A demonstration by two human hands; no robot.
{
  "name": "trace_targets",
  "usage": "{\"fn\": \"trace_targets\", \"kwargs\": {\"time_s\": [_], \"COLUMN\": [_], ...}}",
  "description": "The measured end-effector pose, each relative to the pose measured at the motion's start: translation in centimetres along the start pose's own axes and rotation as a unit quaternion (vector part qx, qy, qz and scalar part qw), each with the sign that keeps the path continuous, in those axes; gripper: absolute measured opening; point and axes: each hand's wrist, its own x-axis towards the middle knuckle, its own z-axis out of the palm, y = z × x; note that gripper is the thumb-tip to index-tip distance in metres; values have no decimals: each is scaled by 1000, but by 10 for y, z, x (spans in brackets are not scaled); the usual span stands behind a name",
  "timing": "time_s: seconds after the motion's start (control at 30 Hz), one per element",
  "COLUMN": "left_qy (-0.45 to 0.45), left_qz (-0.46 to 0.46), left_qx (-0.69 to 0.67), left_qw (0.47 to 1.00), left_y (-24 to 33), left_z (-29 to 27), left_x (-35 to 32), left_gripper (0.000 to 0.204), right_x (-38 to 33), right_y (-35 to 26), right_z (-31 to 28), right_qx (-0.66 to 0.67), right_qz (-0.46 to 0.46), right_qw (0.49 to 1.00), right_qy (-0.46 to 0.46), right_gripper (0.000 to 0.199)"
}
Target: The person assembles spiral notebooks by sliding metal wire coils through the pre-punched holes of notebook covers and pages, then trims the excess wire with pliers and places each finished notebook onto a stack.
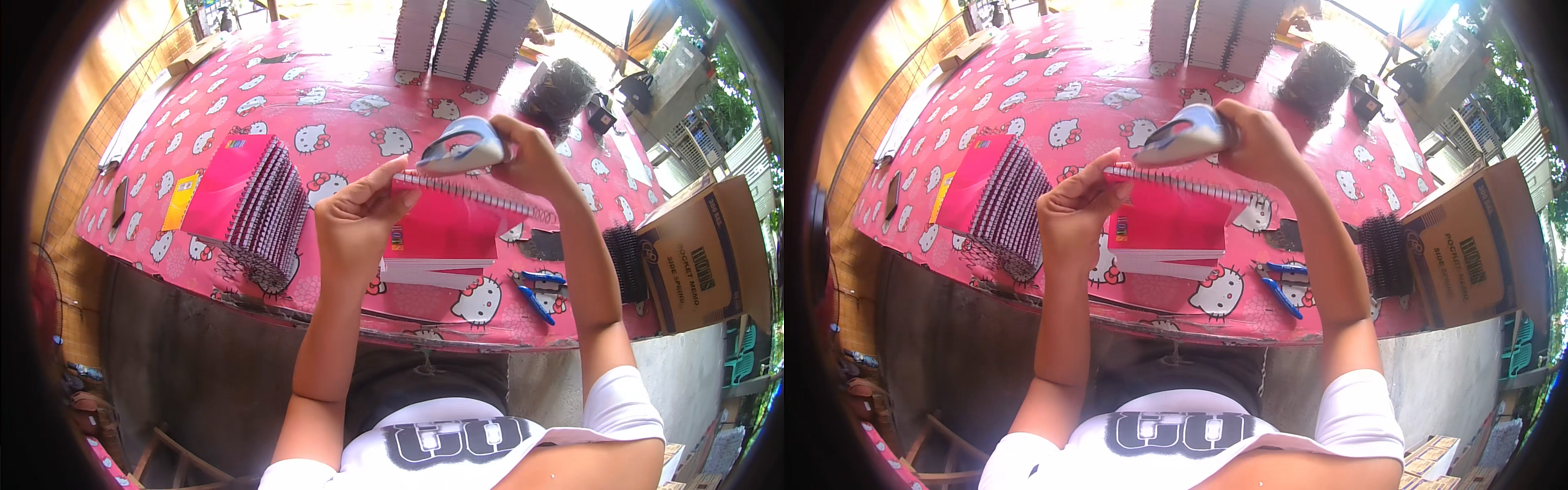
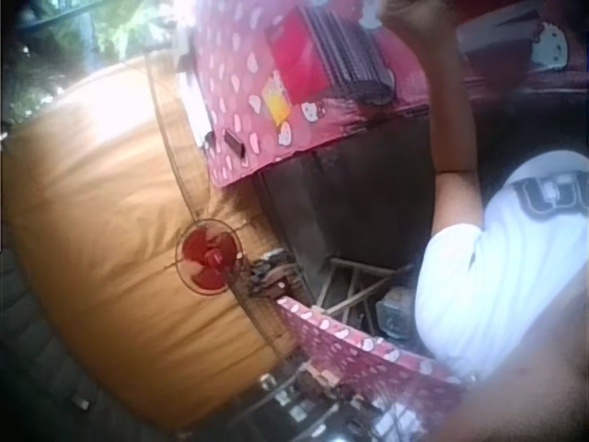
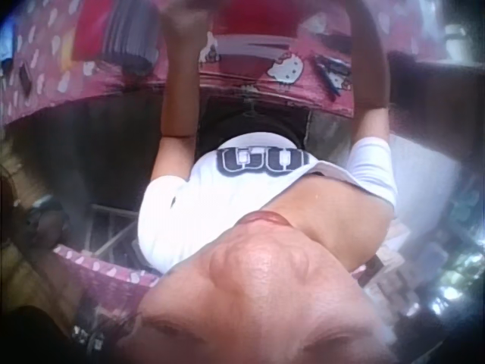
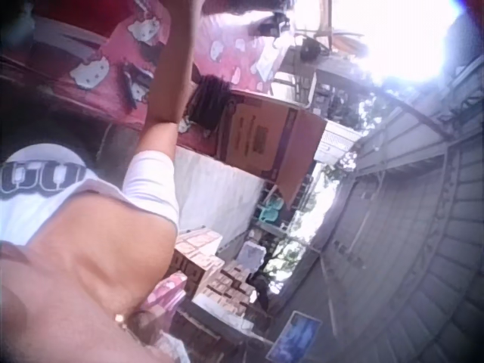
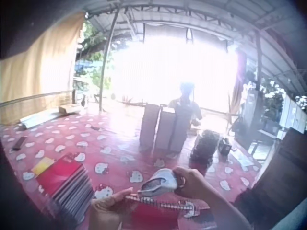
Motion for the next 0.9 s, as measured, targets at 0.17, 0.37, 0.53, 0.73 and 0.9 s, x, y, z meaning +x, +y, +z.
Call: {"fn": "trace_targets", "kwargs": {"time_s": [0.17,0.37,0.53,0.73,0.9], "left_qy": [-5,-58,-99,-267,-240], "left_qz": [-5,-14,260,328,365], "left_qx": [-45,-70,71,381,364], "left_qw": [999,996,958,822,823], "left_y": [-3,0,21,9,-11], "left_z": [-4,-2,16,11,10], "left_x": [1,6,-5,-58,-54], "left_gripper": [40,33,27,41,42], "right_x": [5,-60,-147,-235,-242], "right_y": [5,77,98,47,46], "right_z": [-3,-9,11,38,48], "right_qx": [-56,-382,-313,-287,-369], "right_qz": [0,224,144,196,184], "right_qw": [998,889,935,938,911], "right_qy": [24,120,85,7,16], "right_gripper": [44,55,67,75,71]}}
